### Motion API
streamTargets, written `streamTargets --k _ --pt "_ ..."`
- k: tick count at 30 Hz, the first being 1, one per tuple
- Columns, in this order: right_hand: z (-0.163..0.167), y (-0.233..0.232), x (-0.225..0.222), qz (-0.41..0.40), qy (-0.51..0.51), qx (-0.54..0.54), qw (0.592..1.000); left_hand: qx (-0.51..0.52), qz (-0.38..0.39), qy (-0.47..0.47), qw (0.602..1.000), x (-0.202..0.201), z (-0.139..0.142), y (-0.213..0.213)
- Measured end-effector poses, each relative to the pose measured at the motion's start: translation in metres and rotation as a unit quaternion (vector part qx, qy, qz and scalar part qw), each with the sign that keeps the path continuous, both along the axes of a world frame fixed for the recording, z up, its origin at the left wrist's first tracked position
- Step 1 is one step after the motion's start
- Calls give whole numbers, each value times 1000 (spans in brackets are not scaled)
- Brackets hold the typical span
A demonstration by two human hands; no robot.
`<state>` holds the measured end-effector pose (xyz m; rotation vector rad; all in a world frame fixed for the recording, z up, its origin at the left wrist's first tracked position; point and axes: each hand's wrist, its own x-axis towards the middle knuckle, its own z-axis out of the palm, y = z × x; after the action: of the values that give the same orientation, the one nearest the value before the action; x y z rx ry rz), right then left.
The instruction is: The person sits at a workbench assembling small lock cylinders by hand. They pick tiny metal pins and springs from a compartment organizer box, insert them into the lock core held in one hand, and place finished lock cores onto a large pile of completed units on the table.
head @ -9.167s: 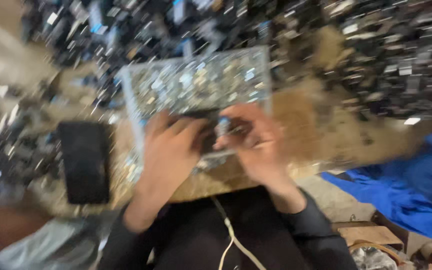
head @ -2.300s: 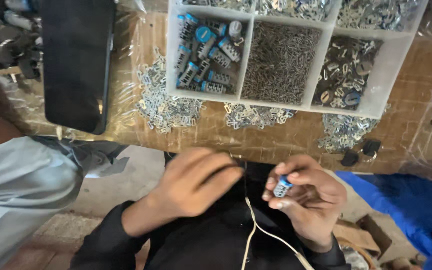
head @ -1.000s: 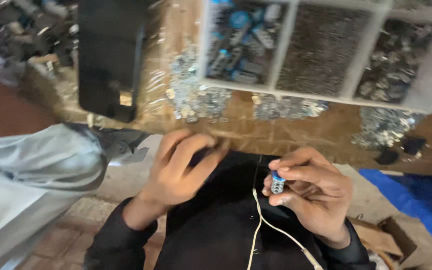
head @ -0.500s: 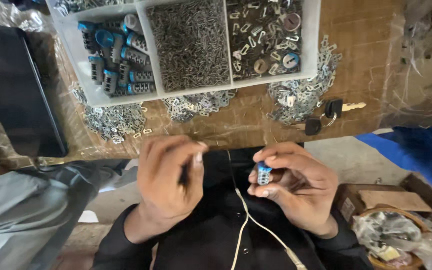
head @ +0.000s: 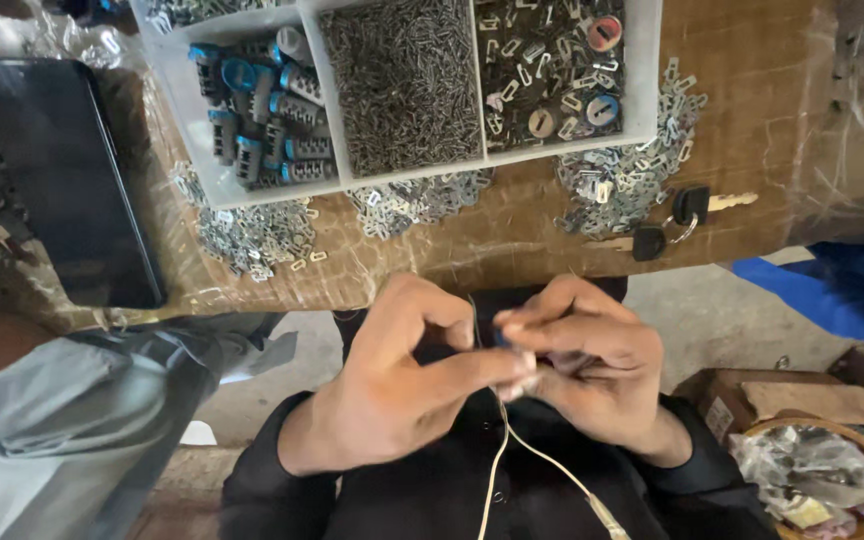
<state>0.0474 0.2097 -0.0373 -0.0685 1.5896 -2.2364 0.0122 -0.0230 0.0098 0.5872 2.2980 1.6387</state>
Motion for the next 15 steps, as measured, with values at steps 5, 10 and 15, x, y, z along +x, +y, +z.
streamTargets --k 5,10,15 --pt "-7 9 9 27 18 9 999 79 19 -203 976 0 -2 3" --pt "2 21 31 -152 -73 -9 986 -44 38 27 998 -20 -5 34" --pt "3 28 30 -179 -63 -29 981 -270 44 238 932 -25 -13 41"
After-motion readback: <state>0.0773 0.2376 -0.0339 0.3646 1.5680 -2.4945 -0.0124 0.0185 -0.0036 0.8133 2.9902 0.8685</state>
